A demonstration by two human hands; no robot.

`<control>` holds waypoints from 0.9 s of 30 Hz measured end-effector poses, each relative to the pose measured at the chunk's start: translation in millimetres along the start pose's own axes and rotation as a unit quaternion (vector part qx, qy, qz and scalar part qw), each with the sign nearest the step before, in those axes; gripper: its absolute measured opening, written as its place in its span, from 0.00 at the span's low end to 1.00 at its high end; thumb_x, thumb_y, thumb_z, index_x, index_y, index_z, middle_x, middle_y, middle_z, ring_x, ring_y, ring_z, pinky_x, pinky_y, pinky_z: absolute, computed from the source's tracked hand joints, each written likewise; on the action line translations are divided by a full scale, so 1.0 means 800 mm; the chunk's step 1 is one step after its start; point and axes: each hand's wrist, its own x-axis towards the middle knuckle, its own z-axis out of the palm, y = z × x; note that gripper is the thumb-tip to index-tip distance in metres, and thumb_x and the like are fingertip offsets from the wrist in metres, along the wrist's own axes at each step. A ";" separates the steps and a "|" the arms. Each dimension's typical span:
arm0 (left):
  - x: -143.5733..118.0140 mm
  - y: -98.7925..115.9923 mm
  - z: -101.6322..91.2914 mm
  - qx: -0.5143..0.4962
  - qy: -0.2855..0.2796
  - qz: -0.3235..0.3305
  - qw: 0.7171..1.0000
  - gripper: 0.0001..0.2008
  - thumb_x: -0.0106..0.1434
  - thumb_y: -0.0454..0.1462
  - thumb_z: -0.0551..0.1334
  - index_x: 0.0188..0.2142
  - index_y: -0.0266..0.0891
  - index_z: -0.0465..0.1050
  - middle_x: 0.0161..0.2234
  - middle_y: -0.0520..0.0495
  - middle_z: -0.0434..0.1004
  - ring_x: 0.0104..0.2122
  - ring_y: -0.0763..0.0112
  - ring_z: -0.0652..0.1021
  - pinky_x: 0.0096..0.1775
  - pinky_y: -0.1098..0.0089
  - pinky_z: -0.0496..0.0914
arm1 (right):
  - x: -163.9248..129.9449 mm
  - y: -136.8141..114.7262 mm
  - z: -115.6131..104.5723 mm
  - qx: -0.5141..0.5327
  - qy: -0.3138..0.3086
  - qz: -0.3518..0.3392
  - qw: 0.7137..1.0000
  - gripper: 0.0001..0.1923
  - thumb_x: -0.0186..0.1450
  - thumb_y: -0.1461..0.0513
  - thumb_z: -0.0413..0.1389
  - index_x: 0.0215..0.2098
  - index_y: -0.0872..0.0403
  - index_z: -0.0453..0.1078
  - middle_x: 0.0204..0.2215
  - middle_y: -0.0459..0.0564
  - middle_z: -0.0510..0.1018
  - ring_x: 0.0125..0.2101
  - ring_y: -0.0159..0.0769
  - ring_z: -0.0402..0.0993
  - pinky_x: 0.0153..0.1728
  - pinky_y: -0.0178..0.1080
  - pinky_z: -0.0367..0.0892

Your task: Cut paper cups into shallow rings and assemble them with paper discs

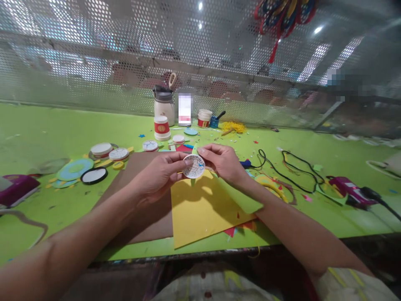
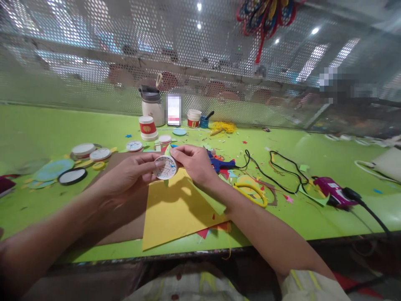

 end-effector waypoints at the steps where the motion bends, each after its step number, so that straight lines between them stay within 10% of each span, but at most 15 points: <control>1: 0.000 0.000 0.000 0.001 0.000 -0.001 1.000 0.03 0.57 0.35 0.69 0.31 0.37 0.79 0.32 0.47 0.81 0.35 0.71 0.77 0.41 0.71 0.69 | 0.001 0.000 -0.001 0.001 0.001 0.001 1.000 0.16 0.46 0.52 0.70 0.24 0.54 0.76 0.19 0.41 0.74 0.21 0.28 0.67 0.29 0.37 0.68; 27: 0.005 0.004 -0.015 0.012 0.069 0.034 0.997 0.14 0.51 0.34 0.73 0.38 0.37 0.79 0.35 0.46 0.82 0.33 0.70 0.78 0.39 0.68 0.69 | -0.009 0.020 0.000 -0.049 -0.082 0.038 0.995 0.20 0.50 0.50 0.68 0.33 0.55 0.75 0.25 0.45 0.78 0.24 0.31 0.74 0.30 0.37 0.71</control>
